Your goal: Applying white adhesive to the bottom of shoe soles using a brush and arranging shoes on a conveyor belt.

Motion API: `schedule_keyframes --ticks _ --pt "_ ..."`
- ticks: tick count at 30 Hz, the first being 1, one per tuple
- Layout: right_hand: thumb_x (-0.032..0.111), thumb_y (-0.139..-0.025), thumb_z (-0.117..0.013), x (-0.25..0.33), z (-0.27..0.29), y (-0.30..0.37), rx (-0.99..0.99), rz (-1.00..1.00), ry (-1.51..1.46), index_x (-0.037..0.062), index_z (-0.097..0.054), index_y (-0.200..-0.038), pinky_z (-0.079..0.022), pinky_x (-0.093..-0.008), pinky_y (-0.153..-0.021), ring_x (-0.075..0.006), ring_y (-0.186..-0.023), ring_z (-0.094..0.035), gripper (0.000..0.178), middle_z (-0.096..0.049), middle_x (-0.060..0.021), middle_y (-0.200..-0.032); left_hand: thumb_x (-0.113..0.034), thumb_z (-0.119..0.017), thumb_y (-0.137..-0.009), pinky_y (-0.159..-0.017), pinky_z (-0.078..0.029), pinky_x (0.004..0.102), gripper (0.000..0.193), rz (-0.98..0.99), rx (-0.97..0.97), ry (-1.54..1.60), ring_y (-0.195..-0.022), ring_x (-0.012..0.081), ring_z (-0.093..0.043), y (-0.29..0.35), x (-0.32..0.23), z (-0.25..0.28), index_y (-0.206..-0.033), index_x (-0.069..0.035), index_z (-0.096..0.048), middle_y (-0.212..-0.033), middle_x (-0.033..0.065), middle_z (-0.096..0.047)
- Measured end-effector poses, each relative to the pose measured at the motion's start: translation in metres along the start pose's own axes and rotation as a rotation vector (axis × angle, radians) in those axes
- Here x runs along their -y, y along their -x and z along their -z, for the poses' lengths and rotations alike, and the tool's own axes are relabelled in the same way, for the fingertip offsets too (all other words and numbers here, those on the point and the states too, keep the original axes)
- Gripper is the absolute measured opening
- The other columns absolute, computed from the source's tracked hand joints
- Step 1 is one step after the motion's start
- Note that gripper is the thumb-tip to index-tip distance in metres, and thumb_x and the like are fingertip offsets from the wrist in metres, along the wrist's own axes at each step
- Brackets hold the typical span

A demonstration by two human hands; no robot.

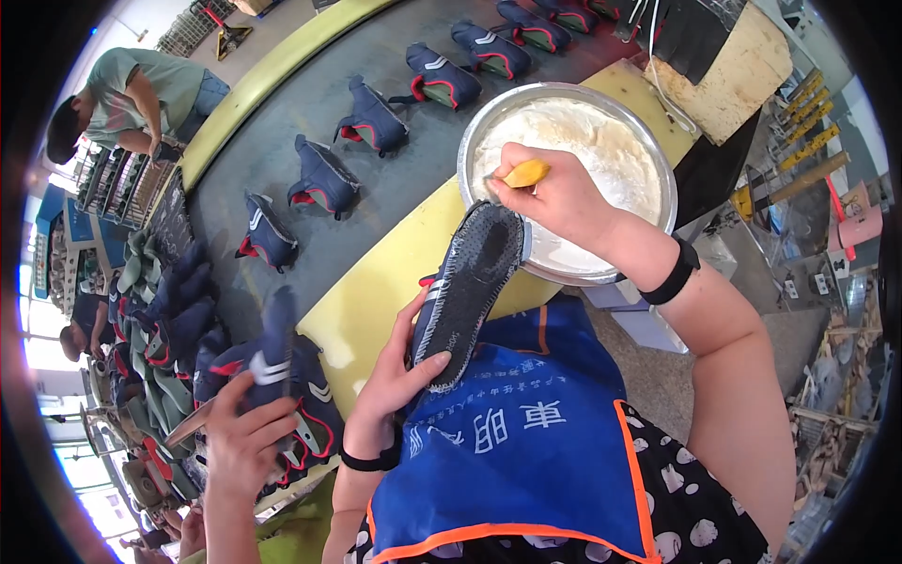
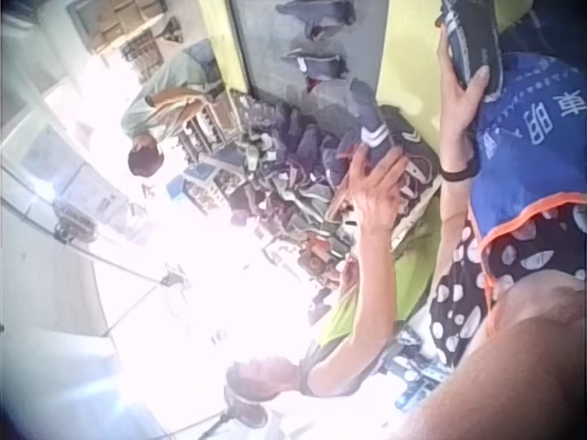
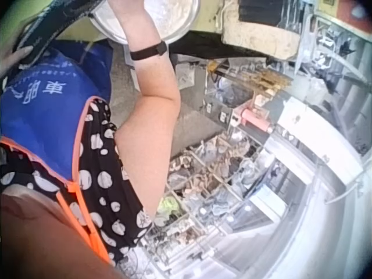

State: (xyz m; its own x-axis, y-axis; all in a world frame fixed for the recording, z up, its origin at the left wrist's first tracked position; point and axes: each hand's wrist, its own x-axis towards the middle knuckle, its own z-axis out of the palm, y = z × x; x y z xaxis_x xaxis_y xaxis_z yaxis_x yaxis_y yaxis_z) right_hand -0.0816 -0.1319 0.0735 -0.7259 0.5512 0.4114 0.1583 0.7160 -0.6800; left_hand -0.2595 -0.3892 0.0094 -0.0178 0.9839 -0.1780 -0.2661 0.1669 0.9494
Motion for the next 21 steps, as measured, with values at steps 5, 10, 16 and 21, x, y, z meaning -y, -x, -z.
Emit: schedule_keyframes --ticks 5,10,16,21 --pt "0.014 -0.09 -0.07 0.015 0.005 -0.007 -0.015 0.036 -0.154 0.0042 -0.058 -0.09 -0.047 -0.0354 -0.065 -0.0226 -0.069 -0.06 0.016 -0.059 -0.0091 -0.074 -0.015 -0.065 -0.091 -0.119 -0.027 0.0383 0.081 0.064 -0.013 0.14 -0.144 0.0274 -0.038 0.001 -0.006 0.009 -0.158 -0.001 -0.022 -0.155 0.0187 -0.038" --pt "0.005 -0.083 -0.077 0.034 0.013 -0.013 0.14 0.235 -0.353 0.0026 -0.072 -0.095 -0.05 -0.0308 -0.075 -0.0184 -0.08 -0.064 0.013 -0.066 -0.0059 -0.087 -0.014 -0.063 -0.091 -0.119 -0.025 0.0372 0.08 0.116 -0.053 0.216 -0.145 0.027 -0.036 0.002 -0.005 0.016 -0.158 -0.001 -0.024 -0.157 0.017 -0.036" --pt "0.005 -0.078 -0.076 0.032 0.0 -0.015 0.379 0.277 -0.334 0.0058 -0.074 -0.09 -0.051 -0.0332 -0.078 -0.0251 -0.086 -0.066 0.013 -0.069 -0.0071 -0.089 -0.012 -0.061 -0.092 -0.119 -0.026 0.0361 0.077 0.104 -0.013 0.229 -0.145 0.0258 -0.037 0.003 0.0 0.023 -0.158 0.0 -0.024 -0.157 0.0167 -0.038" --pt "0.007 -0.079 -0.075 0.014 0.027 -0.022 0.216 0.079 -0.113 0.0059 -0.073 -0.089 -0.052 -0.0341 -0.079 -0.0242 -0.088 -0.068 0.011 -0.07 -0.0066 -0.09 -0.009 -0.058 -0.093 -0.119 -0.027 0.0365 0.074 0.083 -0.018 0.266 -0.144 0.026 -0.038 0.008 0.0 0.021 -0.158 0.0 -0.025 -0.157 0.0168 -0.038"
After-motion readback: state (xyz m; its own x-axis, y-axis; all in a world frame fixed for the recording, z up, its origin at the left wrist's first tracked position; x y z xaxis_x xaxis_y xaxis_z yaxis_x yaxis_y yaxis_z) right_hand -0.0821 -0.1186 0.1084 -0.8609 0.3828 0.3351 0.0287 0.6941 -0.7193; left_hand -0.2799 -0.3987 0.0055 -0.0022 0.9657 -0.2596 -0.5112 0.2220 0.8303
